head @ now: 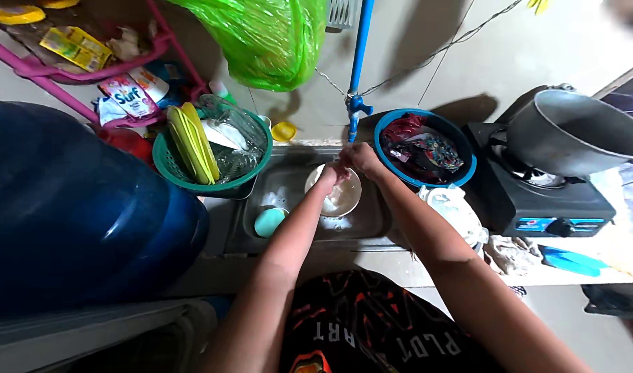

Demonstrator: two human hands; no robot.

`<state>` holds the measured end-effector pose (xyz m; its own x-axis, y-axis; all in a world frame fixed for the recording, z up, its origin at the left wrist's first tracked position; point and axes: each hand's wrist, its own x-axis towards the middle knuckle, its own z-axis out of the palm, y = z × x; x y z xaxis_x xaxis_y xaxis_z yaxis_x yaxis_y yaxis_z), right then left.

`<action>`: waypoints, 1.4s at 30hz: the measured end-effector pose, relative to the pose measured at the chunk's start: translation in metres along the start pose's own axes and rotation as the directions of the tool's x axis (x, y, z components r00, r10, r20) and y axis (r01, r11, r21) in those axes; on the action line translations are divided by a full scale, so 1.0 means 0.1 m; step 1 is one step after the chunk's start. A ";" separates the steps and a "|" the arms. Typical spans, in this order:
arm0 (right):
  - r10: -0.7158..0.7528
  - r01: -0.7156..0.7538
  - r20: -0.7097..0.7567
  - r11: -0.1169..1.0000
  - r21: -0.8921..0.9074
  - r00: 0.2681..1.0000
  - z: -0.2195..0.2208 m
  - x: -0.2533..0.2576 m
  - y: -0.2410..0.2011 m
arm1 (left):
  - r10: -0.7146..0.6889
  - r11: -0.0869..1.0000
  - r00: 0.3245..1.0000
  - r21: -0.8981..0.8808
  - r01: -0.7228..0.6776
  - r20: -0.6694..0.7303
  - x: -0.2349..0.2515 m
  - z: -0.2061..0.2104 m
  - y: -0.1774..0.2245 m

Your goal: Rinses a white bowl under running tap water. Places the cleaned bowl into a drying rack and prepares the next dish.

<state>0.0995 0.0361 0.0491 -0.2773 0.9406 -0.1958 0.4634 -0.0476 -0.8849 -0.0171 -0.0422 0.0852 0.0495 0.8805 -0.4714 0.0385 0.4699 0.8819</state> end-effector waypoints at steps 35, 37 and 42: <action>0.091 -0.062 0.185 0.986 -0.156 0.979 -0.14 0.06 -0.12 | 0.253 0.964 0.941 -0.020 -0.264 -0.223 0.40 -0.54 -0.95; 0.087 -0.067 0.225 0.993 -0.096 0.970 -0.12 0.04 -0.13 | 0.235 0.964 0.938 -0.061 -0.259 -0.255 0.37 -0.57 -0.96; 0.079 -0.068 0.131 0.994 -0.085 0.988 -0.09 0.10 -0.12 | 0.239 0.956 0.929 -0.099 -0.276 -0.282 0.29 -0.68 -0.96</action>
<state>0.0989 0.0497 0.0619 -0.3475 0.8820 -0.3182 0.5513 -0.0823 -0.8302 -0.0868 -0.0573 -0.0127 -0.2258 0.9480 -0.2242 -0.0759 0.2123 0.9743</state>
